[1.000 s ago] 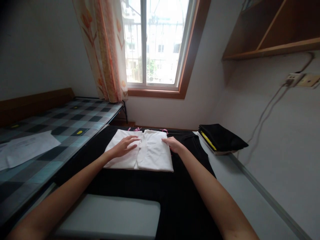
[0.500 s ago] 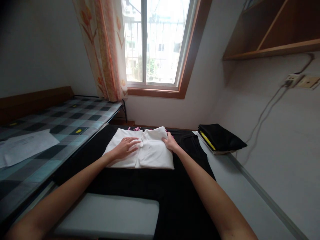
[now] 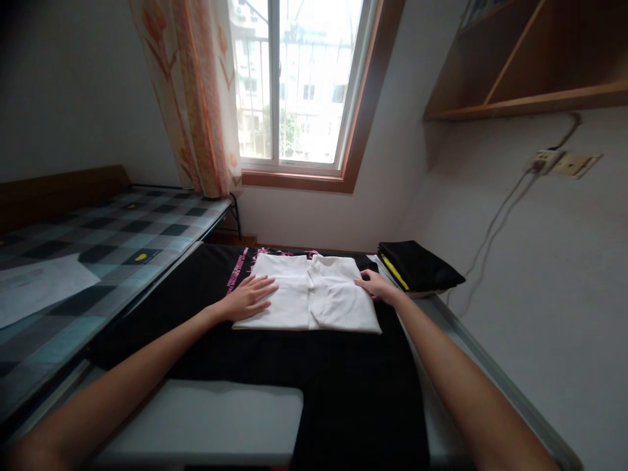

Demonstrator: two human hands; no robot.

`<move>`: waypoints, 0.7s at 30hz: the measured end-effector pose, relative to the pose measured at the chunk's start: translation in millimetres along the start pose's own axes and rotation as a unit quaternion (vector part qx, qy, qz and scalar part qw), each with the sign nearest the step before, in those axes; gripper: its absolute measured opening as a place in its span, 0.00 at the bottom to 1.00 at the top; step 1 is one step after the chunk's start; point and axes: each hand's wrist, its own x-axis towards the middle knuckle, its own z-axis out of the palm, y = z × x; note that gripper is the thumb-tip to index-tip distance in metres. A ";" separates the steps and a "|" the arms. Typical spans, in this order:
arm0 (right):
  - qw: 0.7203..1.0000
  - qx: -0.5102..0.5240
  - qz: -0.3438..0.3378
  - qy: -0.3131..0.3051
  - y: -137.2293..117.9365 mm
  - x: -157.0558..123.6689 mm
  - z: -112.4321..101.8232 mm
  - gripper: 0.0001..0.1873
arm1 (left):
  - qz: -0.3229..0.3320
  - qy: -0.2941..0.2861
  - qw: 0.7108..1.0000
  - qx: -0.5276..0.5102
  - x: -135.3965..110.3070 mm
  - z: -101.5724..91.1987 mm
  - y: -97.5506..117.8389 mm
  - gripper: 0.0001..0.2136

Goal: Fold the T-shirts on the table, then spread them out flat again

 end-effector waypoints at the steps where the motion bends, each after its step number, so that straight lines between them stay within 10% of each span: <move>1: 1.000 0.020 0.011 -0.015 0.1 -1.4 -2.0 0.21 | -0.001 0.002 1.000 -0.006 -0.1 0.0 -0.8 0.26; 10: 0.986 0.162 -0.047 -0.017 -105.3 -16.2 -18.0 0.23 | -0.048 0.142 0.958 -0.242 7.1 -9.7 0.8 0.23; 14: 0.914 0.251 -0.247 -0.202 -154.8 -29.4 25.6 0.26 | -0.167 0.172 0.788 -0.567 14.2 -19.3 6.9 0.34; 17: 0.913 0.159 -0.335 -0.171 -153.6 -25.9 69.2 0.24 | -0.226 0.137 0.670 -0.694 15.8 -20.1 7.8 0.36; 21: 0.921 -0.014 -0.390 -0.002 -123.1 -10.4 115.8 0.22 | -0.247 0.135 0.714 -0.641 14.4 -13.9 3.5 0.43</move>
